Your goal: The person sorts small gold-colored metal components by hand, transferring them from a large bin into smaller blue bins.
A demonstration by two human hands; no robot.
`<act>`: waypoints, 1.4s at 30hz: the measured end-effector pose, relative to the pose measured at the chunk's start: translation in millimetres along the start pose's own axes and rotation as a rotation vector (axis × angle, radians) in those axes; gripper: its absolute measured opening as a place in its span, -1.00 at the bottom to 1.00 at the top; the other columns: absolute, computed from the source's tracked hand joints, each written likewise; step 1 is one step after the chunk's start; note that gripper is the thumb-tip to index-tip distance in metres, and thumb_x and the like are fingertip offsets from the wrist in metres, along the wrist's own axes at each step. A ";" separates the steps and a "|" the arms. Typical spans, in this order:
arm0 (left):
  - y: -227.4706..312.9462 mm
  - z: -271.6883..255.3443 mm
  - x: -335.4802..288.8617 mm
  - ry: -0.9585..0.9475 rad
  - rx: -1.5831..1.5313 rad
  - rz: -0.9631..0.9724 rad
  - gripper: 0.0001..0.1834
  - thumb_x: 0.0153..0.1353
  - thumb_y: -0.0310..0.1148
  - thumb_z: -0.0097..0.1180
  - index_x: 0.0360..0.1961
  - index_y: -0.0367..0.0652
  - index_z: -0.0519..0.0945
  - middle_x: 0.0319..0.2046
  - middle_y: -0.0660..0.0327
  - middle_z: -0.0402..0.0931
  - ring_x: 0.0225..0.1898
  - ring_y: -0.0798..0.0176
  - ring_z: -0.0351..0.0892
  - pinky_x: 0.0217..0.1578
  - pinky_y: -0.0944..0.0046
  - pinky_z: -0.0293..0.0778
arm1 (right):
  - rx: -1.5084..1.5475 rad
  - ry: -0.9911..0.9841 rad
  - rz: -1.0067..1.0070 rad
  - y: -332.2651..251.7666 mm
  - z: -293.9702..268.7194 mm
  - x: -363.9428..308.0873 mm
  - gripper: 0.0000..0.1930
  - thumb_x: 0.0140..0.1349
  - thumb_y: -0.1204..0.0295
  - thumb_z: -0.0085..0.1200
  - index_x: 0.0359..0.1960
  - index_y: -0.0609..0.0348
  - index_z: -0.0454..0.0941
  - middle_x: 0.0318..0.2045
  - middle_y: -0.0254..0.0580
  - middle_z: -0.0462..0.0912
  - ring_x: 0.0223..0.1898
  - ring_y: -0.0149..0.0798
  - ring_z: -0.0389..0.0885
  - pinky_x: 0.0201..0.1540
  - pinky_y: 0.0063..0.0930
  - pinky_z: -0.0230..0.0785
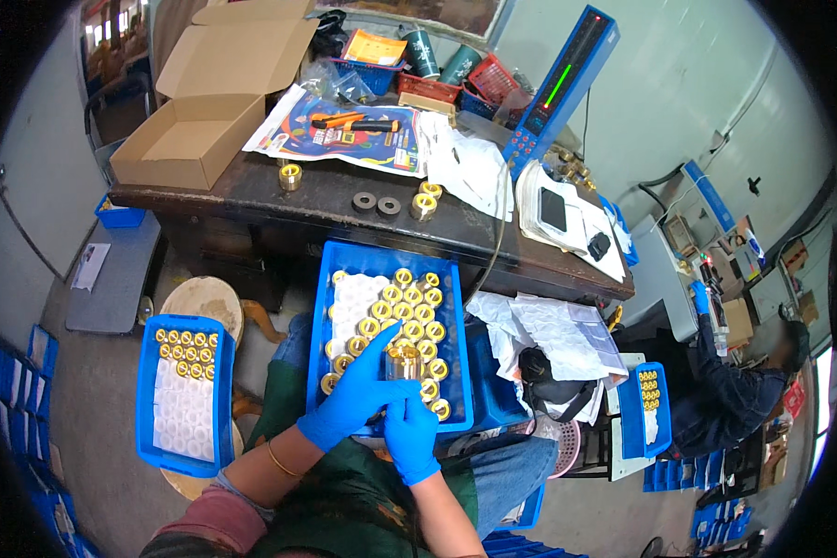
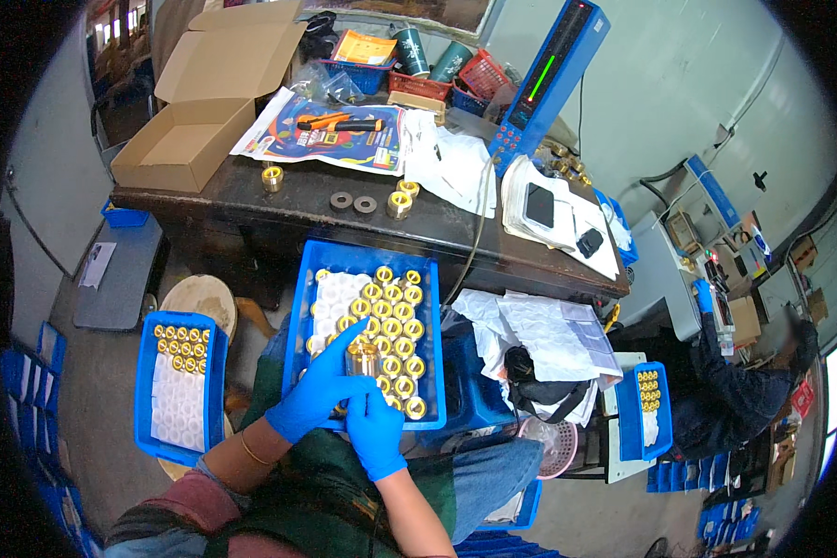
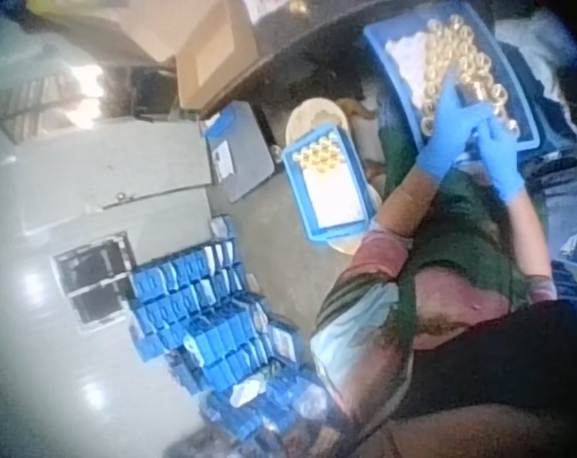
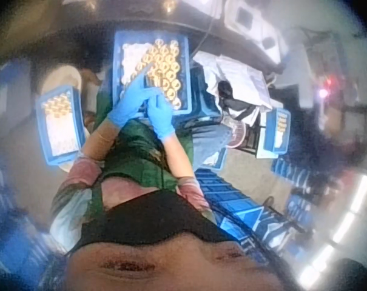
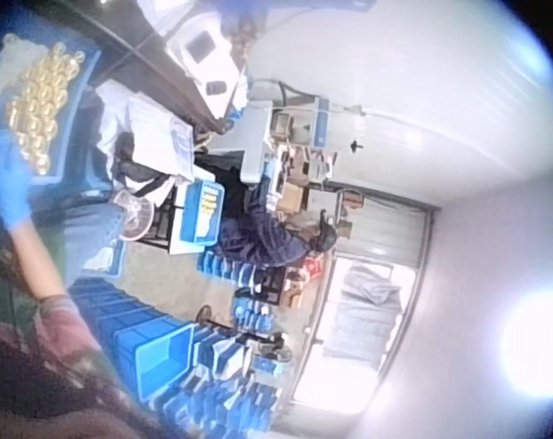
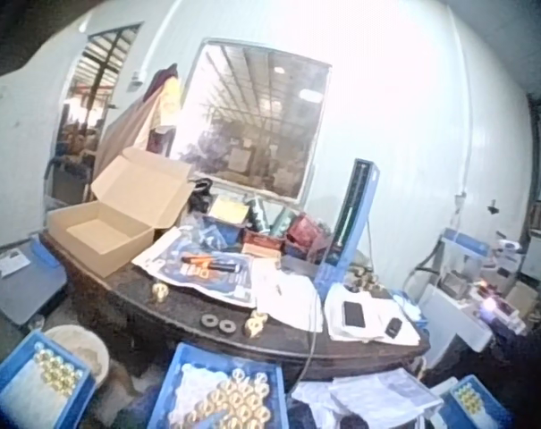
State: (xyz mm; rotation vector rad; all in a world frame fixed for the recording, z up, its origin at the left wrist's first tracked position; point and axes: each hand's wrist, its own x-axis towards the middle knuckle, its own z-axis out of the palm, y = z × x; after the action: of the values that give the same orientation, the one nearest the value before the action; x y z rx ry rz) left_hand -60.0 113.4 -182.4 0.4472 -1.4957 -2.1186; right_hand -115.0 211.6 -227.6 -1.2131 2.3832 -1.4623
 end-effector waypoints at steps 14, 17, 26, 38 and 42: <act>-13.8 -123.9 -23.5 0.660 0.337 0.281 -0.58 0.00 -0.57 0.07 -0.06 -0.28 0.32 -0.12 0.14 0.36 -0.08 0.35 0.35 -0.10 0.37 0.35 | -0.241 -0.167 -0.044 30.2 0.5 11.9 -0.78 0.19 0.33 -0.14 -0.42 0.22 0.47 -0.66 0.08 0.47 -0.68 0.03 0.44 -0.66 -0.21 0.23; -44.0 -205.1 -54.0 0.976 0.491 0.206 -0.53 -0.05 -0.47 0.17 -0.07 -0.30 0.35 -0.27 0.16 0.43 -0.26 0.34 0.43 -0.25 0.37 0.39 | 0.029 -0.044 0.262 27.2 -7.8 20.8 -0.65 0.22 0.28 -0.15 -0.50 0.37 0.47 -0.76 -0.12 0.44 -0.71 -0.45 0.32 -0.68 -0.38 0.11; -93.7 -356.4 -153.2 1.641 0.801 0.147 -0.58 -0.06 -0.33 0.20 -0.22 -0.41 0.45 -0.27 -0.07 0.48 -0.25 0.11 0.47 -0.22 0.22 0.37 | 0.236 -0.122 0.452 31.9 -3.4 18.7 -0.65 0.24 0.30 -0.15 -0.58 0.36 0.42 -0.77 -0.27 0.42 -0.73 -0.50 0.30 -0.69 -0.52 0.09; -87.2 -342.8 -113.3 1.500 0.950 0.078 -0.56 0.04 -0.26 0.09 -0.08 -0.29 0.42 -0.18 -0.09 0.44 -0.15 -0.03 0.43 -0.12 0.12 0.33 | 0.267 -0.112 0.425 28.2 -10.0 18.9 -0.66 0.25 0.28 -0.16 -0.63 0.20 0.37 -0.77 -0.37 0.36 -0.76 -0.55 0.26 -0.74 -0.64 0.08; -7.7 -226.3 -36.8 1.011 1.103 0.432 -0.67 0.06 -0.36 0.04 -0.12 -0.21 0.47 -0.19 -0.01 0.45 -0.14 -0.01 0.40 -0.10 0.16 0.30 | 0.155 -0.142 0.324 48.4 -1.5 15.5 -0.75 0.16 0.38 -0.07 -0.58 0.31 0.44 -0.76 -0.05 0.43 -0.74 -0.30 0.40 -0.69 -0.35 0.12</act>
State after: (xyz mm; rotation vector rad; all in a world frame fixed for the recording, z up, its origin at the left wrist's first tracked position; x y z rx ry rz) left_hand 89.3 -38.6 -267.6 1.1861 -1.6831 -0.3789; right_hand -154.1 213.3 -260.1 -0.8199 2.1993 -1.3766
